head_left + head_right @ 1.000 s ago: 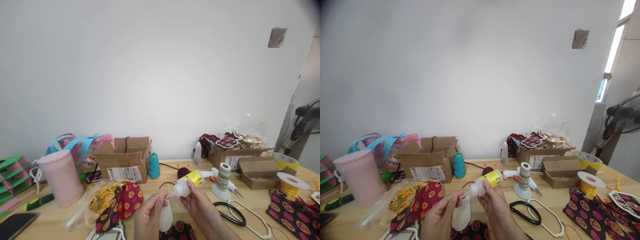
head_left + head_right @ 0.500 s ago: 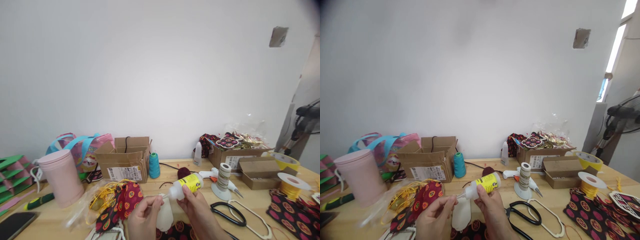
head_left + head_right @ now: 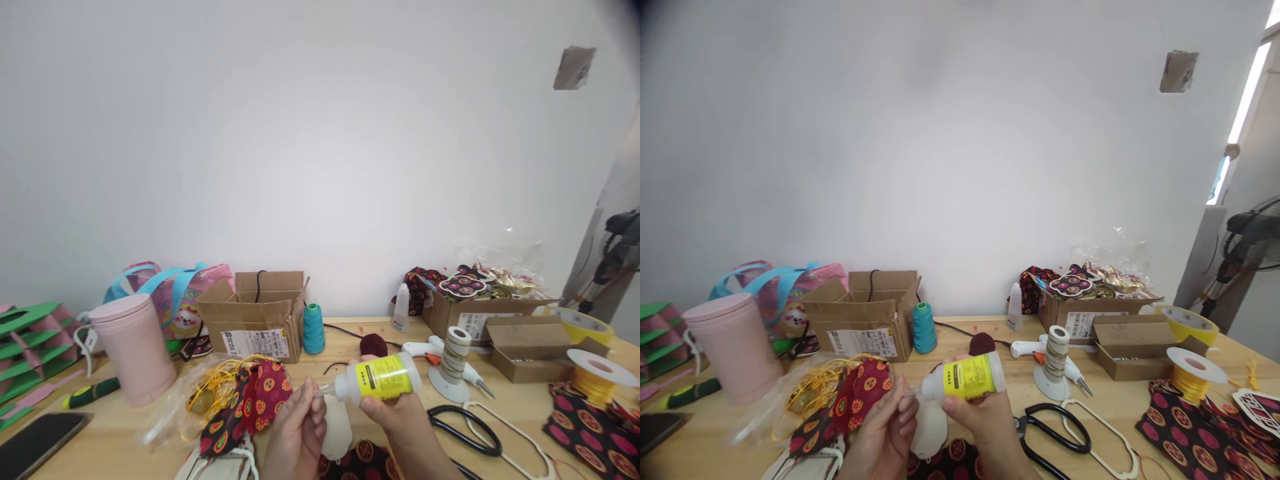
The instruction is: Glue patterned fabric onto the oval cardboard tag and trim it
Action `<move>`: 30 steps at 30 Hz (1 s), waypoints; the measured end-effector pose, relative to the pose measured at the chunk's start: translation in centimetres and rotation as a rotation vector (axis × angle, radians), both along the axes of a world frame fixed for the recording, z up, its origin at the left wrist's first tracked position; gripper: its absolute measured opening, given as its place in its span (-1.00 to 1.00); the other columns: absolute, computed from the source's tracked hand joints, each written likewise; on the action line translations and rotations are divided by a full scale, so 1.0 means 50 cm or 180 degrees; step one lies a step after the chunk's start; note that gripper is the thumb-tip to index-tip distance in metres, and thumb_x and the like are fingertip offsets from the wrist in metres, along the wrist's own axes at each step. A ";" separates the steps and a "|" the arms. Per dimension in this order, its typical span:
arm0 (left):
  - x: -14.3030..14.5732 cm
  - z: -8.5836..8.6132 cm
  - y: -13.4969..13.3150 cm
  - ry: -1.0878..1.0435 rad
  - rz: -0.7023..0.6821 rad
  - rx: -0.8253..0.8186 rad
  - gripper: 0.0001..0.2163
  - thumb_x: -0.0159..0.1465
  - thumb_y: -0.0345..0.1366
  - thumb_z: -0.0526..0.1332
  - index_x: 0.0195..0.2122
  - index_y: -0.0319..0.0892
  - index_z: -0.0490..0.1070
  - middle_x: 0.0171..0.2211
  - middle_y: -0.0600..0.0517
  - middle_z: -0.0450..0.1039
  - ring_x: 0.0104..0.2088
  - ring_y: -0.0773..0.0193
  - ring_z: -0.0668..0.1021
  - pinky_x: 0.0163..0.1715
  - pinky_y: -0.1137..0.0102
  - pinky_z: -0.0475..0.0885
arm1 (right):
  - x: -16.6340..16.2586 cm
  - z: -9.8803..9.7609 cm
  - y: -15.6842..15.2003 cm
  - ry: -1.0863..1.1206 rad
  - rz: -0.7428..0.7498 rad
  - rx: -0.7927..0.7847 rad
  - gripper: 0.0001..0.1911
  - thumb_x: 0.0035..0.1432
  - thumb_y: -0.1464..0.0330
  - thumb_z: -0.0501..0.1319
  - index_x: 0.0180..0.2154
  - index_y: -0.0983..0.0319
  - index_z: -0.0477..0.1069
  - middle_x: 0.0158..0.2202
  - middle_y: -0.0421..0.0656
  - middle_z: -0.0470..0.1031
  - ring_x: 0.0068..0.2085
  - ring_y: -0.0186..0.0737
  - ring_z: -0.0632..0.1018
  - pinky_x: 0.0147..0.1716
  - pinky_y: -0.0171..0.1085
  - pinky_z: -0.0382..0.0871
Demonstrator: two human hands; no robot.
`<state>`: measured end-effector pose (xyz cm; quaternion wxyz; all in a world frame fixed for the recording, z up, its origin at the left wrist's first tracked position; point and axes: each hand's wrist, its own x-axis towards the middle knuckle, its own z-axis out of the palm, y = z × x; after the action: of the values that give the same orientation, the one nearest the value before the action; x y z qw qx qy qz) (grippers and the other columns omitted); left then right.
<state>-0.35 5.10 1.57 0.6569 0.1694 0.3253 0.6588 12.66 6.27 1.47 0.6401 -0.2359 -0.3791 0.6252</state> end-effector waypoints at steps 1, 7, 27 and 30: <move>0.000 0.001 -0.001 0.0001 -0.0022 0.0013 -0.71 -0.24 -0.25 0.40 -0.67 -0.23 0.27 -0.75 0.19 0.26 -0.73 0.56 0.26 -0.76 0.65 0.18 | 0.001 0.001 0.001 0.0043 -0.0006 -0.0112 -0.52 -0.40 0.40 0.44 -0.30 0.23 0.41 -0.32 -0.13 0.56 -0.29 -0.18 0.52 -0.29 -0.28 0.36; 0.004 -0.001 -0.003 0.0136 0.0066 0.0177 -0.72 -0.22 -0.22 0.38 -0.65 -0.24 0.30 -0.73 0.16 0.32 -0.70 0.54 0.29 -0.75 0.64 0.21 | 0.004 0.002 0.000 0.0164 0.0012 -0.0547 -0.56 -0.39 0.32 0.44 -0.35 0.28 0.44 -0.44 -0.14 0.56 -0.39 -0.26 0.51 -0.45 -0.37 0.36; 0.007 0.001 -0.003 0.0416 -0.0115 0.0074 -0.70 -0.11 -0.14 0.31 -0.71 -0.26 0.30 -0.80 0.16 0.27 -0.79 0.58 0.25 -0.83 0.68 0.16 | 0.019 0.001 0.019 0.0671 0.0092 -0.1226 -0.69 -0.28 0.26 0.39 -0.48 0.29 0.40 -0.64 -0.26 0.48 -0.66 -0.46 0.42 -0.61 -0.47 0.37; 0.003 -0.003 -0.002 0.0508 -0.0046 -0.0277 -0.87 -0.12 -0.40 0.35 -0.53 -0.30 0.44 -0.61 0.05 0.49 -0.66 0.52 0.45 -0.73 0.70 0.32 | 0.027 0.005 0.021 0.0829 0.0039 -0.1306 -0.73 -0.21 0.27 0.37 -0.43 0.26 0.40 -0.62 -0.30 0.50 -0.64 -0.48 0.43 -0.59 -0.49 0.38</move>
<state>-0.19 4.98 1.44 0.6404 0.1949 0.4037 0.6237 14.00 7.33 1.74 0.6185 -0.2761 -0.1598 0.7182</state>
